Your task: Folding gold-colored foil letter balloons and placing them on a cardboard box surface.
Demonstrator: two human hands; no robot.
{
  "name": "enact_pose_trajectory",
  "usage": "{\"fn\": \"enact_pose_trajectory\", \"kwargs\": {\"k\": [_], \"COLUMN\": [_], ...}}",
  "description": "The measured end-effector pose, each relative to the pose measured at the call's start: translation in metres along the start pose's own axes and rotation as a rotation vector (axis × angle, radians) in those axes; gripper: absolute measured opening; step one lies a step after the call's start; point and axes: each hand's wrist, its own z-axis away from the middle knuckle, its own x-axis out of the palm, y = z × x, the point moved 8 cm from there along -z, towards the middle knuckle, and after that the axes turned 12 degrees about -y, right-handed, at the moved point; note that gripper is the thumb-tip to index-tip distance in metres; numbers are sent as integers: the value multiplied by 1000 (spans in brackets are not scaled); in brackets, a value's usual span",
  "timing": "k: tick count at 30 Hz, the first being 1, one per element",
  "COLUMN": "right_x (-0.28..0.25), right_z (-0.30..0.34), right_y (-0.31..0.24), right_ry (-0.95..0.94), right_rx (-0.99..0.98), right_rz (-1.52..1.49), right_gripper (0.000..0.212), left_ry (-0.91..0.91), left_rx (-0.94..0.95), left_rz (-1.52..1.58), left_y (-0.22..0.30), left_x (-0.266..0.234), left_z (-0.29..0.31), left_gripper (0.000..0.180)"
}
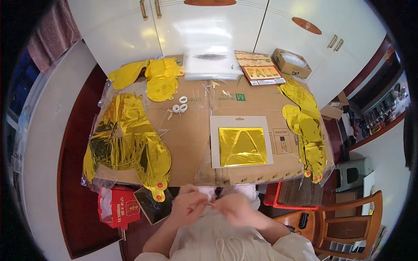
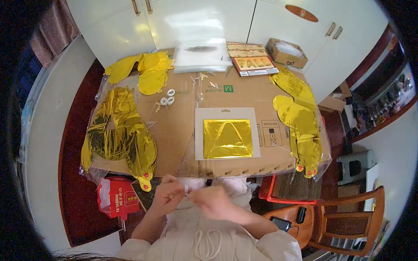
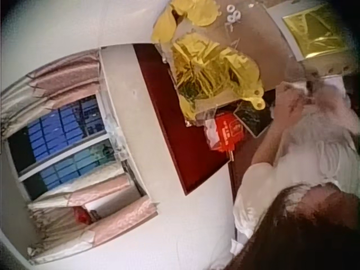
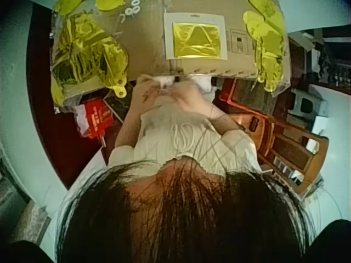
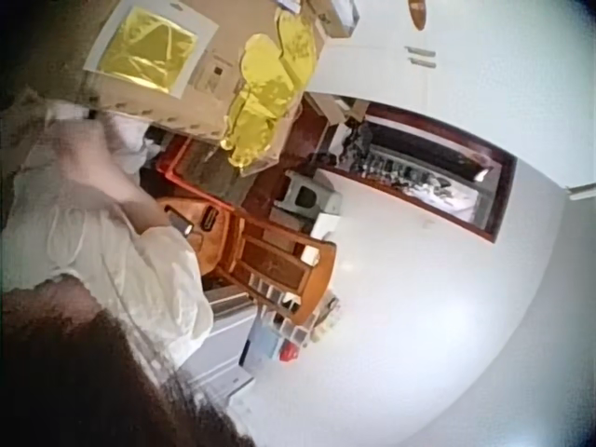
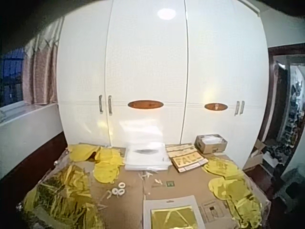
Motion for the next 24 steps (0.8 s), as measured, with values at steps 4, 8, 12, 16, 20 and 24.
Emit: {"fn": "enact_pose_trajectory", "kwargs": {"k": [4, 8, 12, 16, 20, 24], "right_x": [11, -3, -1, 1, -7, -20], "right_z": [0, -1, -9, -5, -3, 0], "right_y": [23, 4, 17, 8, -4, -16], "right_ry": [33, 33, 96, 147, 181, 288], "right_rx": [125, 48, 94, 71, 27, -26], "right_rz": [-77, 41, 6, 141, 283, 349], "right_gripper": [13, 13, 9, 9, 12, 17], "left_ry": [10, -14, -98, 32, 8, 29], "left_rx": [5, -31, 45, 48, 75, -20], "left_rz": [456, -241, 464, 372, 245, 61], "left_y": [-7, -5, -14, -11, -8, -12], "left_x": [6, -4, 6, 4, 6, 6], "left_z": [3, 3, 8, 0, -3, -3], "left_gripper": [14, 14, 19, 28, 35, 31]}}
